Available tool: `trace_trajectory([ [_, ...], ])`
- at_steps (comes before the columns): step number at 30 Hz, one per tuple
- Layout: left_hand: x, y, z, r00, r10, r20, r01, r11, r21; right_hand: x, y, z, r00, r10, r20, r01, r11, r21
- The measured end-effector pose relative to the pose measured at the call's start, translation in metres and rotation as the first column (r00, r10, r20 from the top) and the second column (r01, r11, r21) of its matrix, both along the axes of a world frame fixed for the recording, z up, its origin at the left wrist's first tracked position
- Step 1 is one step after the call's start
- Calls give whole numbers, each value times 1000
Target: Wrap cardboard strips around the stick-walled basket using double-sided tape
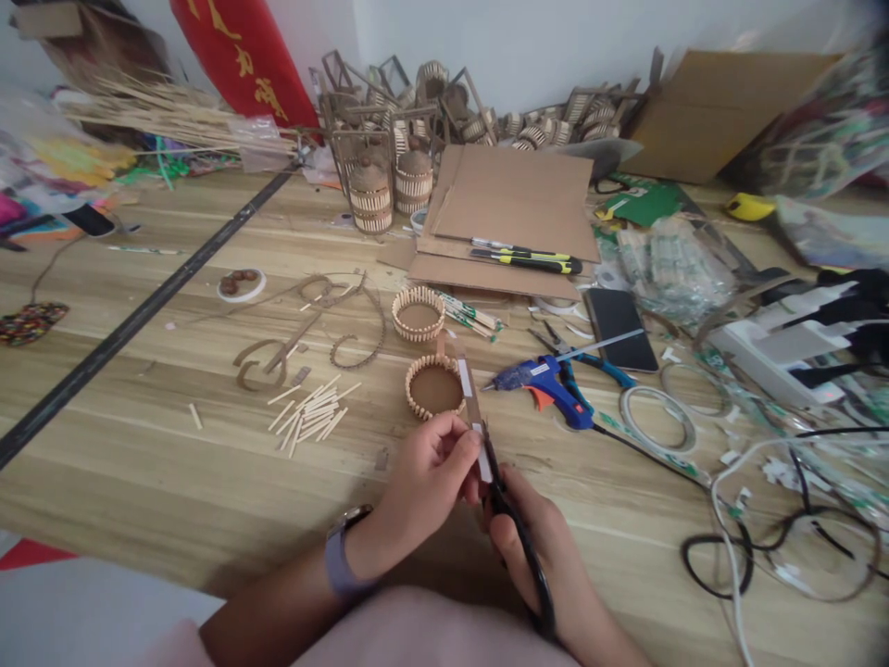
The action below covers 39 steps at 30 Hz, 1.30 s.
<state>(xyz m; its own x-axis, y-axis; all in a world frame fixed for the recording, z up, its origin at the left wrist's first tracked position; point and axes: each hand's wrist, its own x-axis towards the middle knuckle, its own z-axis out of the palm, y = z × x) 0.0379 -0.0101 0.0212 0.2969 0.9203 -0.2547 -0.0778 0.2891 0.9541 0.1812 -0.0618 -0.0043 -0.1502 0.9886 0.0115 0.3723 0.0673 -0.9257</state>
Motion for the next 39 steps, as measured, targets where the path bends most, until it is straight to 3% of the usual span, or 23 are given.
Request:
trace_trajectory([
  [4,1,1,1,998,-15,65,20,998,-66,-1,1,2,999,20,-39,-21,1000,-17],
  [10,4,-3,-1,998,13,54,-11,1000,-27,-1,-2,2,994,34,-101,-40,997,-60],
  [32,4,-3,-2,1000,-5,0,5,1000,14,8,-11,-17,997,-16,-78,-1,977,-213],
  [39,3,-6,-3,998,-28,-55,30,998,50,4,-11,-8,982,-99,-161,66,978,-199],
])
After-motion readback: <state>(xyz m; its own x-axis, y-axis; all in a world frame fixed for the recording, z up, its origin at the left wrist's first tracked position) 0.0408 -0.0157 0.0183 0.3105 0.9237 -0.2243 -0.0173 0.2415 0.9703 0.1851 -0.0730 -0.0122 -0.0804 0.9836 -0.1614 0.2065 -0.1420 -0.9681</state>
